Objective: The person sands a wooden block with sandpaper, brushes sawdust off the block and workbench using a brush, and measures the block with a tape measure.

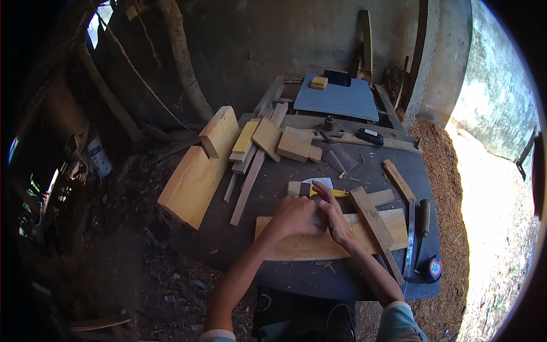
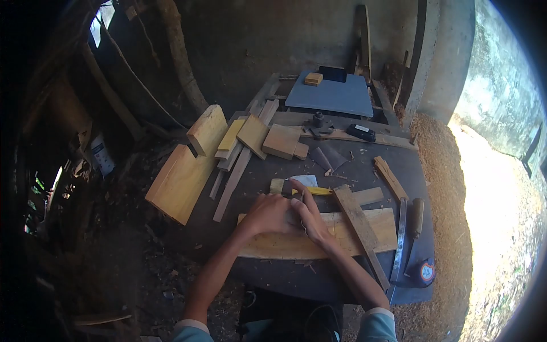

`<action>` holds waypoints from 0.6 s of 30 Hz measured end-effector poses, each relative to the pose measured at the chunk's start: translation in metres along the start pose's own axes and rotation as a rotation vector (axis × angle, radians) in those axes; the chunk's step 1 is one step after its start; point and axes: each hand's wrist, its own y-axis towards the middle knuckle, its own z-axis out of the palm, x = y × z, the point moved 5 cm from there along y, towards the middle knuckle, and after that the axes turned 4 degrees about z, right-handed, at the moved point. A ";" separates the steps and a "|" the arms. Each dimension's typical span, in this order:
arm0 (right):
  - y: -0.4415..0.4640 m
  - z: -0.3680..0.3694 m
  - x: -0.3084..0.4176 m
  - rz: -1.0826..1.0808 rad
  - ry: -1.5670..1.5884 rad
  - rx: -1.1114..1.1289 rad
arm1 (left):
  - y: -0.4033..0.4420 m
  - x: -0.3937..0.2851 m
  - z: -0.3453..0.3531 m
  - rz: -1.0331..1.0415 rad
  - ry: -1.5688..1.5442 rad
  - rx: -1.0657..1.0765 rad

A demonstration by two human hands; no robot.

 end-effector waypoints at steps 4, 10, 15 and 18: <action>0.000 0.004 0.021 -0.168 -0.139 0.004 | 0.000 0.001 0.000 -0.006 -0.019 -0.019; 0.003 0.002 0.016 -0.097 -0.133 -0.033 | -0.001 -0.002 -0.005 -0.006 -0.046 -0.002; 0.008 -0.005 -0.007 0.084 0.006 -0.062 | 0.002 0.000 0.002 -0.006 -0.022 0.016; 0.006 -0.001 0.003 0.004 -0.063 -0.045 | 0.000 0.000 0.001 0.018 -0.044 -0.056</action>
